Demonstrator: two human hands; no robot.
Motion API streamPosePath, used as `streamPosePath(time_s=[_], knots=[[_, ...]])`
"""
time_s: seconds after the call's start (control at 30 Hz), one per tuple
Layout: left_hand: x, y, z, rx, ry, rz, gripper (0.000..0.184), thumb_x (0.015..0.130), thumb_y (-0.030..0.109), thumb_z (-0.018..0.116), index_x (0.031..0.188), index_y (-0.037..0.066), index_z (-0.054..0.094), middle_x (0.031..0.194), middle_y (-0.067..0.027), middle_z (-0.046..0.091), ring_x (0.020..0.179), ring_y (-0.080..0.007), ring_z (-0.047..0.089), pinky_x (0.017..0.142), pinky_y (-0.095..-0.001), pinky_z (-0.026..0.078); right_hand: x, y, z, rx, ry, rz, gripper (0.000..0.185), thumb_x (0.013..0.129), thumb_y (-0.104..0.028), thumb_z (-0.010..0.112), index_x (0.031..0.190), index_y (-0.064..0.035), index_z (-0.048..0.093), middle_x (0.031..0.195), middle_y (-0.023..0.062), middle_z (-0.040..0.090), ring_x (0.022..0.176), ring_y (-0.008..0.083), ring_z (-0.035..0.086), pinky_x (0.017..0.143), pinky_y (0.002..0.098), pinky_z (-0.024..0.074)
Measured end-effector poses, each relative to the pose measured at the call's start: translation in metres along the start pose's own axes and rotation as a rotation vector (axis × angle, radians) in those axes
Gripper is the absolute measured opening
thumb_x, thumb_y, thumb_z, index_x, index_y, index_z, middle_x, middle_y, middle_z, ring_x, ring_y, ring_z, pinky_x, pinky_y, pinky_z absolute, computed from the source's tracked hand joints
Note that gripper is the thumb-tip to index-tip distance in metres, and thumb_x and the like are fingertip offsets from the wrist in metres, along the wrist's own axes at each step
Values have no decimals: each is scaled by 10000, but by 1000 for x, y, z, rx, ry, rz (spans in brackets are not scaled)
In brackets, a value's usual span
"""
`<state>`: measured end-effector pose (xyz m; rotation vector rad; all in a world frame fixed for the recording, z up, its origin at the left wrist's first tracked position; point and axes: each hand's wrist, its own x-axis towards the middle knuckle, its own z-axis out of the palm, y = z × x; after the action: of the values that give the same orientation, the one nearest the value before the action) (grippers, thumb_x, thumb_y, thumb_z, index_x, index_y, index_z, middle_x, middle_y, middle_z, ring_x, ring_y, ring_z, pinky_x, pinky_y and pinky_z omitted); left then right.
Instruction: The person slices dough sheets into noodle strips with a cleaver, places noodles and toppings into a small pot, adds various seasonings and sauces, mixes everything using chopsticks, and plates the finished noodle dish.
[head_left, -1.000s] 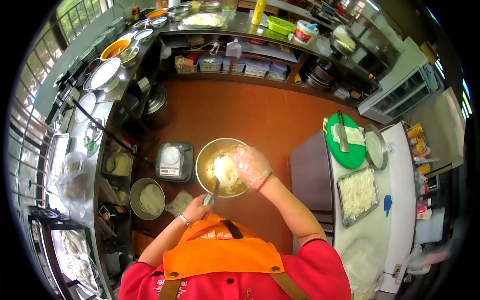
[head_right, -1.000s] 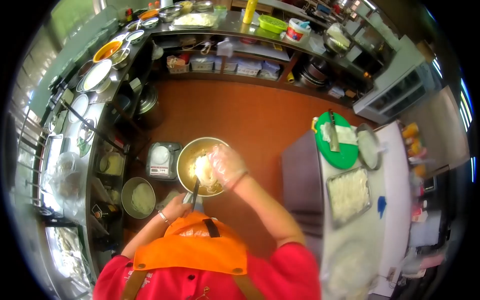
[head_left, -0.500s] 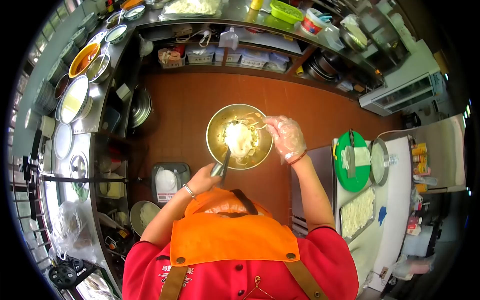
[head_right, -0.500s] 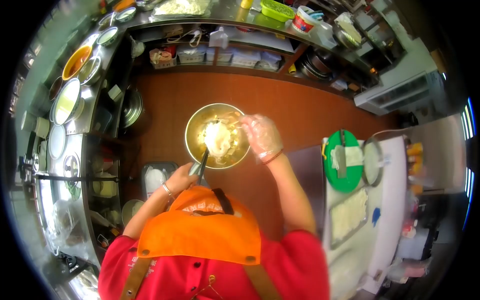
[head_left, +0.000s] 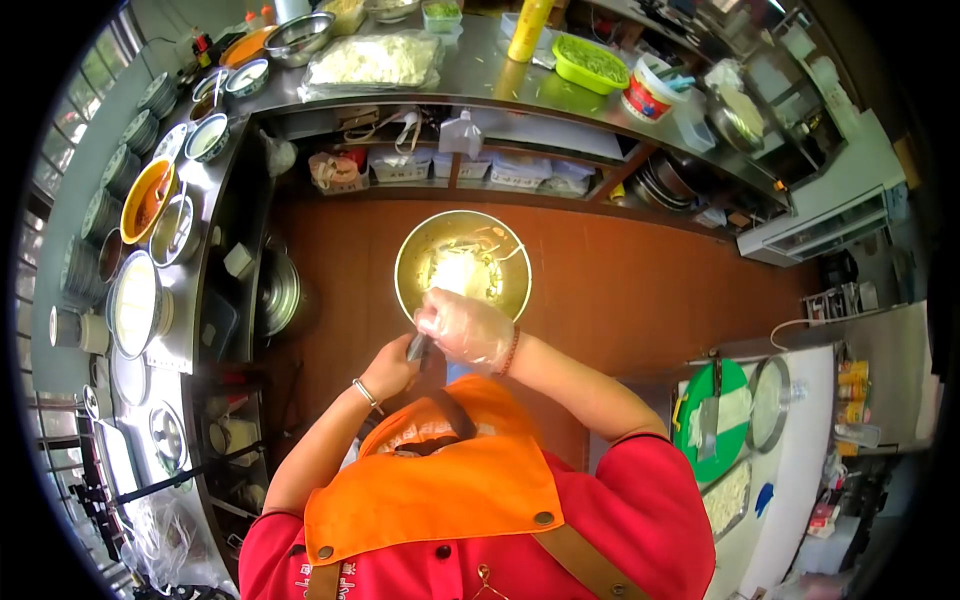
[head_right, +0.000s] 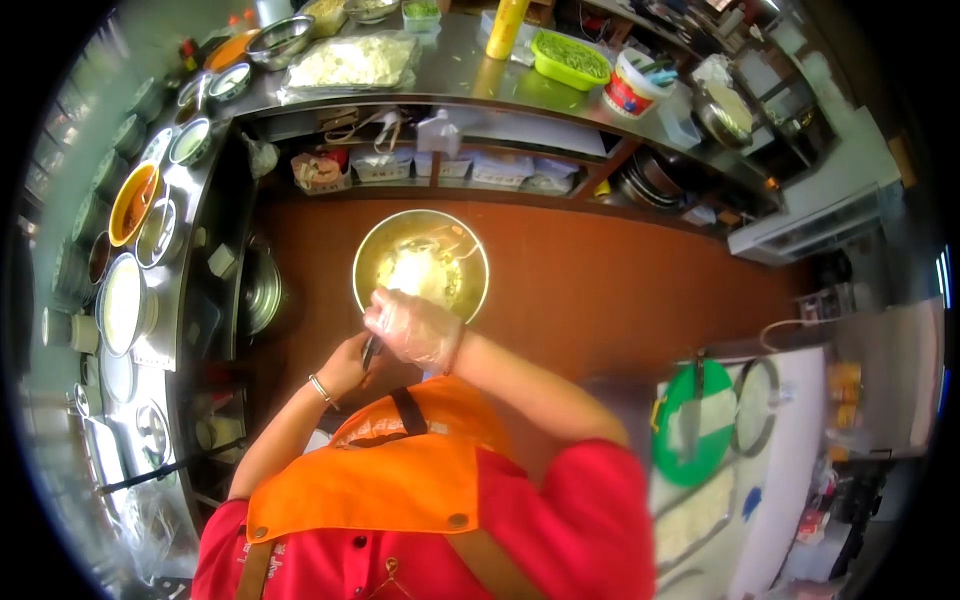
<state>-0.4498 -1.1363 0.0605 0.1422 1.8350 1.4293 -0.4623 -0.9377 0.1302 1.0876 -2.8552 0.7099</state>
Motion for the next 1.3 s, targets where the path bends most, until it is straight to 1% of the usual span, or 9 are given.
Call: streamPosePath(time_s=[0.07,0.23,0.37,0.5,0.7,1.03,1.13,1.2,1.3], knots=[[24,23,-11,-51,56,13,185,840,124,629,958,12,541,636,-48,532,495,-121,511,445,-273,403,13,22,-42,-12,140,-84,108,853,-91,571,943,-36,596,872,89,563,826,232,613,702,368,521],[92,80,-27,-187,148,-33,191,867,104,610,1009,3,533,628,-30,527,490,-108,499,449,-257,404,20,113,-110,634,638,225,79,891,-42,611,952,-28,658,922,92,621,668,200,643,567,282,524],[136,116,-40,-246,218,-46,181,871,106,615,995,1,537,600,-24,517,490,-109,490,451,-251,399,41,195,-144,609,603,412,129,932,-17,547,981,31,656,980,123,637,727,145,654,600,234,552],[167,153,-46,-90,269,-26,148,871,117,618,938,15,534,601,-26,520,489,-113,486,452,-260,395,86,286,-97,318,725,164,147,914,-52,570,1017,-16,669,958,110,664,768,192,662,686,297,539],[225,155,-73,-94,218,-73,211,865,170,632,965,24,518,610,-30,523,474,-103,476,438,-270,394,109,272,-129,501,375,134,207,887,-84,616,1086,-47,660,960,132,678,846,275,652,770,360,523],[277,189,-105,-39,124,-35,229,865,195,646,949,26,517,606,-23,515,475,-108,479,447,-278,400,91,335,-173,175,788,329,138,918,-44,586,1009,15,672,791,65,618,617,116,601,559,233,494],[279,203,-120,11,83,-2,232,868,200,642,956,24,520,608,-23,517,482,-107,486,450,-276,403,98,319,-192,686,1058,606,146,936,-80,582,994,17,675,769,49,586,607,99,580,542,220,483],[282,200,-134,14,55,15,237,869,201,641,968,19,525,611,-26,523,485,-108,491,455,-276,408,101,323,-196,652,1207,674,177,949,-121,581,996,21,677,775,42,571,569,85,537,532,209,480],[278,202,-152,56,39,28,216,876,176,627,964,8,524,598,-26,525,476,-108,488,455,-271,404,115,339,-183,764,1114,672,199,956,-138,583,1035,19,676,818,62,613,614,99,583,554,218,501]])
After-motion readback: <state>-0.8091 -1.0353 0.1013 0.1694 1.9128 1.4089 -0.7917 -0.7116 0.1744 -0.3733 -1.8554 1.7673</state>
